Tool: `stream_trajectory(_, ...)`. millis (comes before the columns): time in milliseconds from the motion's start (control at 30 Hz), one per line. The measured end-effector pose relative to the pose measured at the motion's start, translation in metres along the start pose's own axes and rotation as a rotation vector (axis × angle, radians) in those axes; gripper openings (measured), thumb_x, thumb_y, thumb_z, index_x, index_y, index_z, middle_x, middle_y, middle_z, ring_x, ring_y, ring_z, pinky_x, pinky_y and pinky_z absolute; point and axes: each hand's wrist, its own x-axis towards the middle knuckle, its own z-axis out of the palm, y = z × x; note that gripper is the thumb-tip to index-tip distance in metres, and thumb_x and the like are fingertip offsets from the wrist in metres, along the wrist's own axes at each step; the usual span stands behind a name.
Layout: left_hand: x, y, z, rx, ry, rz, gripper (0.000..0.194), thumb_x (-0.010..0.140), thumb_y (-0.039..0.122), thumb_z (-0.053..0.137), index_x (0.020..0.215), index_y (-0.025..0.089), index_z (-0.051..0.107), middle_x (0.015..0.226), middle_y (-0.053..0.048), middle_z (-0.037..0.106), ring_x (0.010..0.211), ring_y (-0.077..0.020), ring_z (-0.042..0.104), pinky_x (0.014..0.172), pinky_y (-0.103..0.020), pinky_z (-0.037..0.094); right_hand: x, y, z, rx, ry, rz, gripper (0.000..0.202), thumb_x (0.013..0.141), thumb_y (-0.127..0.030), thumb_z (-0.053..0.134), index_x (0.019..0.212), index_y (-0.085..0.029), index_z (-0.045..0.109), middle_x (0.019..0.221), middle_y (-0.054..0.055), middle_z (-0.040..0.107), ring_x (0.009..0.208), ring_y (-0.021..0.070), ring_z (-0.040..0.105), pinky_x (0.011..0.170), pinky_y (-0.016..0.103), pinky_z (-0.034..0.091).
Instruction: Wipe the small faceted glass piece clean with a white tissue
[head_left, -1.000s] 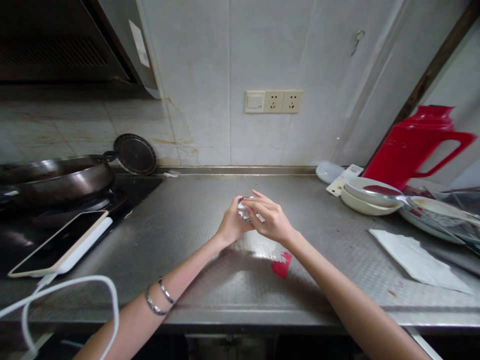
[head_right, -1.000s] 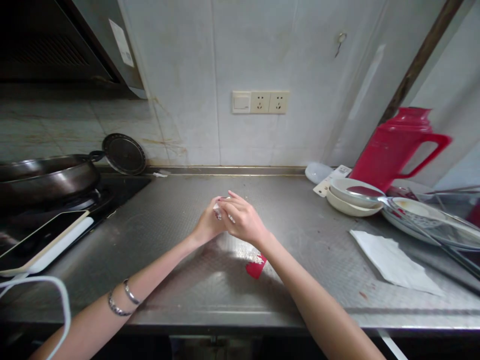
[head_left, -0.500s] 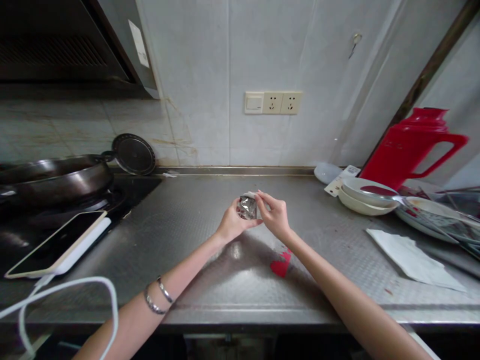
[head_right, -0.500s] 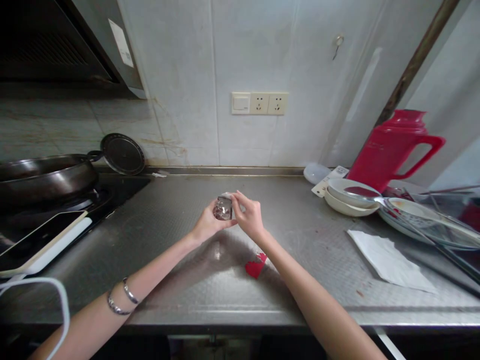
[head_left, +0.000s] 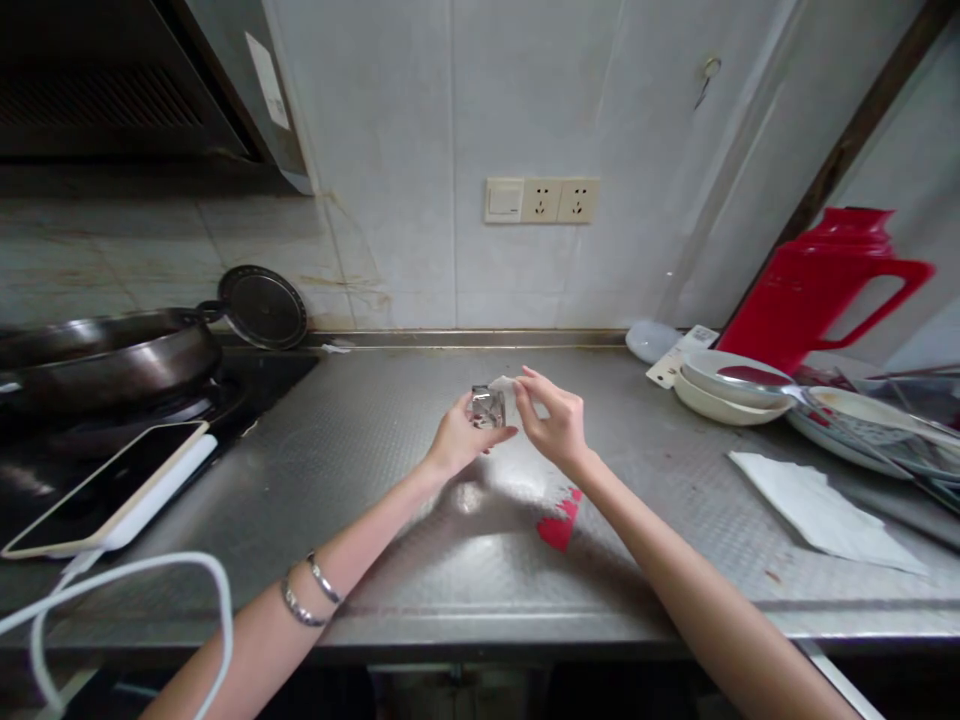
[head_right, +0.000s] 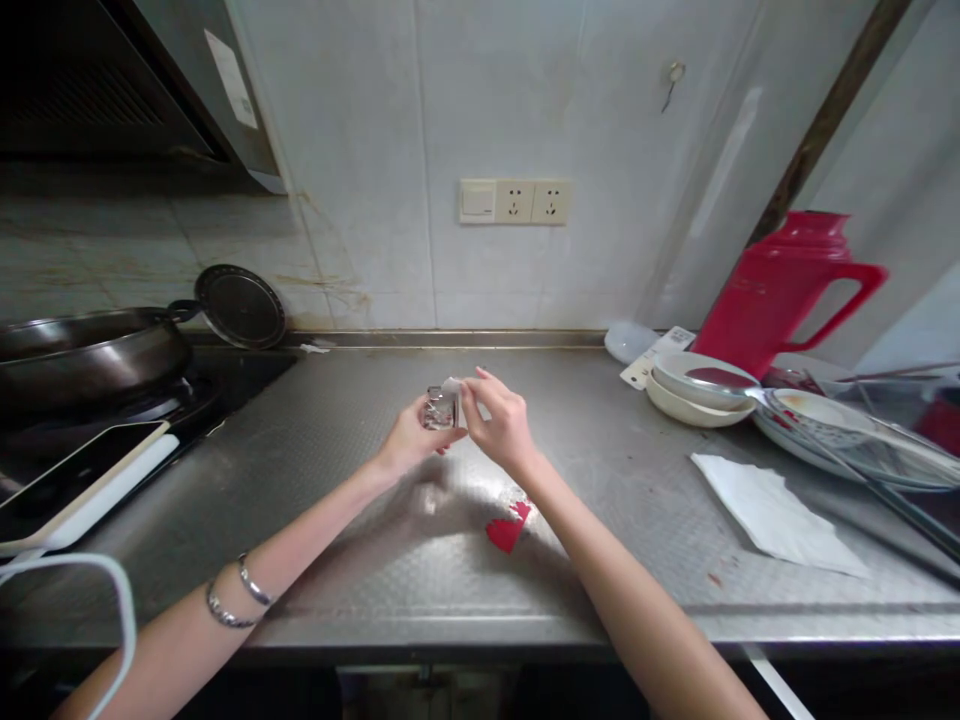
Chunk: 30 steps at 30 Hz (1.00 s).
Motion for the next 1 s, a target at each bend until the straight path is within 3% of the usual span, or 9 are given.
stream_trajectory(233, -0.002, -0.004, -0.002, 0.181, -0.017, -0.021, 0.043, 0.061, 0.035, 0.075, 0.094, 0.014, 0.059, 0.058, 0.004, 0.059, 0.042, -0.0093, 0.054, 0.039, -0.018, 0.041, -0.004, -0.001, 0.006, 0.140, -0.239, -0.046, 0.025, 0.089, -0.015, 0.047, 0.107, -0.019, 0.063, 0.104, 0.006, 0.070, 0.100, 0.0182, 0.065, 0.101, 0.042, 0.047)
stream_trajectory(500, -0.001, 0.003, -0.007, 0.103, -0.043, -0.042, 0.046, 0.065, 0.031, 0.072, 0.107, 0.016, 0.059, 0.068, 0.002, 0.064, 0.041, -0.0071, 0.054, 0.038, -0.015, 0.043, -0.005, -0.006, 0.005, 0.168, -0.192, -0.088, 0.031, 0.086, -0.011, 0.048, 0.111, -0.023, 0.061, 0.105, 0.005, 0.070, 0.100, 0.0189, 0.065, 0.099, 0.044, 0.048)
stream_trajectory(733, 0.003, 0.008, -0.010, 0.136, -0.008, -0.100, 0.030, 0.068, 0.035, 0.068, 0.089, 0.014, 0.062, 0.054, 0.004, 0.057, 0.040, -0.0102, 0.056, 0.038, -0.019, 0.046, -0.006, -0.013, 0.005, 0.187, -0.219, -0.114, 0.029, 0.086, -0.013, 0.048, 0.109, -0.022, 0.063, 0.101, 0.004, 0.071, 0.097, 0.0182, 0.066, 0.100, 0.044, 0.048)
stream_trajectory(800, 0.002, 0.006, -0.009, 0.163, -0.017, -0.095, 0.030, 0.067, 0.037, 0.068, 0.086, 0.014, 0.061, 0.053, 0.004, 0.057, 0.040, -0.0107, 0.056, 0.037, -0.020, 0.045, -0.004, -0.014, 0.004, 0.192, -0.194, -0.073, 0.025, 0.087, -0.014, 0.047, 0.103, -0.022, 0.065, 0.096, 0.003, 0.072, 0.093, 0.0180, 0.068, 0.100, 0.044, 0.048)
stream_trajectory(933, -0.002, 0.003, -0.003, 0.203, 0.019, -0.025, 0.048, 0.060, 0.043, 0.075, 0.095, 0.015, 0.059, 0.060, 0.003, 0.061, 0.041, -0.0100, 0.054, 0.038, -0.019, 0.043, 0.000, -0.010, 0.004, 0.123, -0.081, 0.122, 0.022, 0.088, -0.019, 0.048, 0.096, -0.022, 0.068, 0.095, 0.003, 0.073, 0.094, 0.0212, 0.068, 0.097, 0.043, 0.049)
stream_trajectory(1000, -0.005, 0.004, -0.001, 0.219, 0.031, 0.009, 0.053, 0.057, 0.044, 0.077, 0.098, 0.014, 0.059, 0.063, 0.001, 0.063, 0.044, -0.0095, 0.055, 0.041, -0.019, 0.043, 0.000, -0.007, 0.005, 0.105, -0.110, 0.175, 0.022, 0.088, -0.020, 0.049, 0.096, -0.023, 0.069, 0.096, 0.003, 0.073, 0.095, 0.0222, 0.067, 0.094, 0.040, 0.052)
